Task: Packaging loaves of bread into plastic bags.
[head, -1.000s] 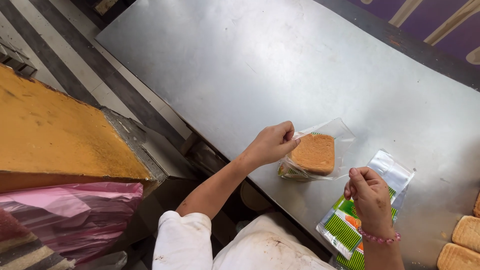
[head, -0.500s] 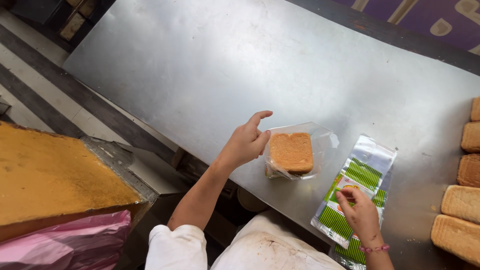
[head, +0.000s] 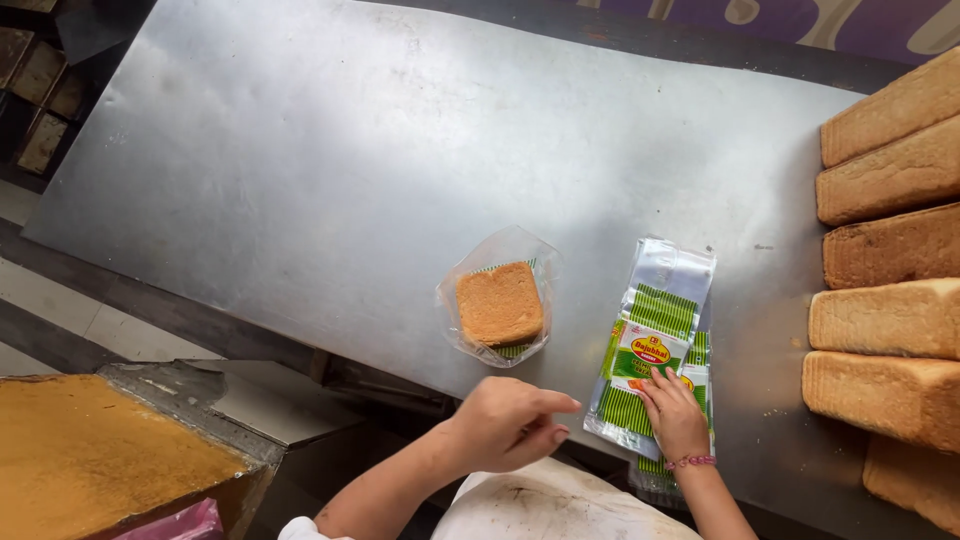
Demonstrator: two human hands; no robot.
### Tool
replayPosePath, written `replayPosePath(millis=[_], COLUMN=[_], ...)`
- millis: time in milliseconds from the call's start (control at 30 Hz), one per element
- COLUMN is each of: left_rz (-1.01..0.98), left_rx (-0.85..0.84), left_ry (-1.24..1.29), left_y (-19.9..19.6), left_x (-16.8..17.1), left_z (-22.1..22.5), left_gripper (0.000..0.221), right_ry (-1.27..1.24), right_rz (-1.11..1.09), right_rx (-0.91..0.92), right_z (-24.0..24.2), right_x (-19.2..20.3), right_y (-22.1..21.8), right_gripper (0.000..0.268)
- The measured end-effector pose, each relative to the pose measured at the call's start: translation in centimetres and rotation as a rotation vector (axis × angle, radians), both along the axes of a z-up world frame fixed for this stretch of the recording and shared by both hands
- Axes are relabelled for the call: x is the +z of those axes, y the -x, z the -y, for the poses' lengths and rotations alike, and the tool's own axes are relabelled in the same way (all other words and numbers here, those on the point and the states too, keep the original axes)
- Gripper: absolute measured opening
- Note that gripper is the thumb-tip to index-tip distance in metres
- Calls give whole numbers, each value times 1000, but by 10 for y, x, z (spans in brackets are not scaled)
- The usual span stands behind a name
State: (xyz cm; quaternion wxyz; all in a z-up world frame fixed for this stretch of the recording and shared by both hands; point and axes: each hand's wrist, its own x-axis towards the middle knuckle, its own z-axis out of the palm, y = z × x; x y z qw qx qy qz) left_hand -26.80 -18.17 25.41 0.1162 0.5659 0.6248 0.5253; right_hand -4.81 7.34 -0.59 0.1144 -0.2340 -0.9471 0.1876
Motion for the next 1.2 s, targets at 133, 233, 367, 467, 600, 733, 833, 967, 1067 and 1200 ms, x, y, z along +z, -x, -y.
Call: replayPosePath(millis=[133,233,367,467,600,733,833,967,1067,1200], left_rz=[80,-92,-261,-370,-459,-495,-547,-521,-514,-685], left_rx=[-74,-2,-15,-51,-93,-59,-32,-29,18,25], left_ry=[392,385,443,622,722,810,778,777,844,711], left_y=[-47,-74,-114,-141,-161,-164,-163,-157,-157,-166], left_x=[-100,-158,-170,-187,-192,-212,-223,-217,-214,-208], left_z=[-50,-70,-96,-117,-136,-135,-128,-128,-128,-132], left_gripper=[22,31,61,78,79,77,76,74,70,67], right_ry=[37,135,25,139,504,757,924,1057,1059,1103], right_rz=[-66,-187,-293,-186,189,211,80,-43,-103,-163], right_rx=[-26,-24,78,-110,-463,-493,-451,-453,-509,-577], right_z=[-7,-12,-21,-29,-26,-14,1,4,-3,-10], right_x=[9,21,35,25,26,-16,-30,-42,-36,-43], right_y=[-1,-7,-39,-92,-166,-201,-186,-175,-176,-182], right_gripper=[14,15,48,38,36,45,52,56,56,63])
